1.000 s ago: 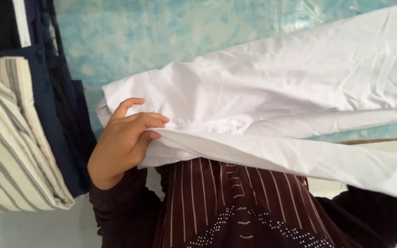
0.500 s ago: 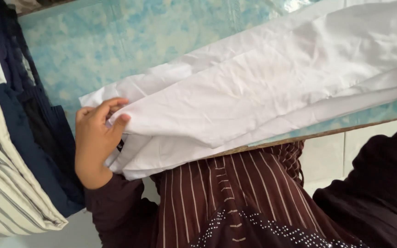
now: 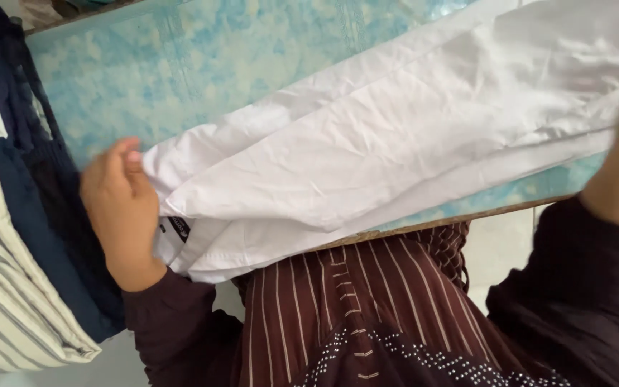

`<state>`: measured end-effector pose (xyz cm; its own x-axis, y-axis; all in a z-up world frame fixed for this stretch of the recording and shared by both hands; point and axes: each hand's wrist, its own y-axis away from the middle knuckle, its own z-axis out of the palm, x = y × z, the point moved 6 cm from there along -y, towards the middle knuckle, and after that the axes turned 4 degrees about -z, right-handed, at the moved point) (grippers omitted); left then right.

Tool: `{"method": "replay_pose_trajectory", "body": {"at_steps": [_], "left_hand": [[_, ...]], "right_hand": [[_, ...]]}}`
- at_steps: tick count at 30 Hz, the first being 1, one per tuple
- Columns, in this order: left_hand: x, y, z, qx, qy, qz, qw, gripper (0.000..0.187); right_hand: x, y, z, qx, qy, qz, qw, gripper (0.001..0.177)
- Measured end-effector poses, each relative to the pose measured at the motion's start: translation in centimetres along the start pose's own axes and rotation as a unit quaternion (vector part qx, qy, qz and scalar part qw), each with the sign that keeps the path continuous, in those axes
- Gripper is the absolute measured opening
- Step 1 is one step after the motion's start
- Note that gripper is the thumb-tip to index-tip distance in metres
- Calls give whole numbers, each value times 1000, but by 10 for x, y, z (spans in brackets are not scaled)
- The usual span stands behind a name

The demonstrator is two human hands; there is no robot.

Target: Fold a white button-down shirt on a flat surface.

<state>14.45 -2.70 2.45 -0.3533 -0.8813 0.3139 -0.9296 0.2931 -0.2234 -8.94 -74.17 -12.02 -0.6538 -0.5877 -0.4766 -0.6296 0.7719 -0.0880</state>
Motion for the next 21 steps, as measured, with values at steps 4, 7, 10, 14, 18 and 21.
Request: {"method": "replay_pose_trajectory", "body": {"at_steps": [4, 7, 10, 14, 18, 21], "left_hand": [[-7, 5, 18, -72, -11, -15, 997, 25], [2, 16, -9, -142, 66, -169, 973, 36], [-13, 27, -19, -130, 61, -216, 966, 42], [-30, 21, 10, -131, 18, -209, 969, 40], [-18, 21, 5, -134, 4, -216, 967, 34], [11, 26, -11, -84, 28, -121, 989, 28]], "right_hand": [[-109, 19, -7, -44, 63, -73, 994, 48], [-211, 41, -6, -154, 123, -195, 961, 72], [-219, 36, -15, -158, 119, -141, 970, 69], [-164, 25, 1, -127, 147, -177, 965, 67], [-137, 16, 20, -60, 57, -322, 943, 63], [-140, 7, 31, -65, 13, -284, 956, 61]]}}
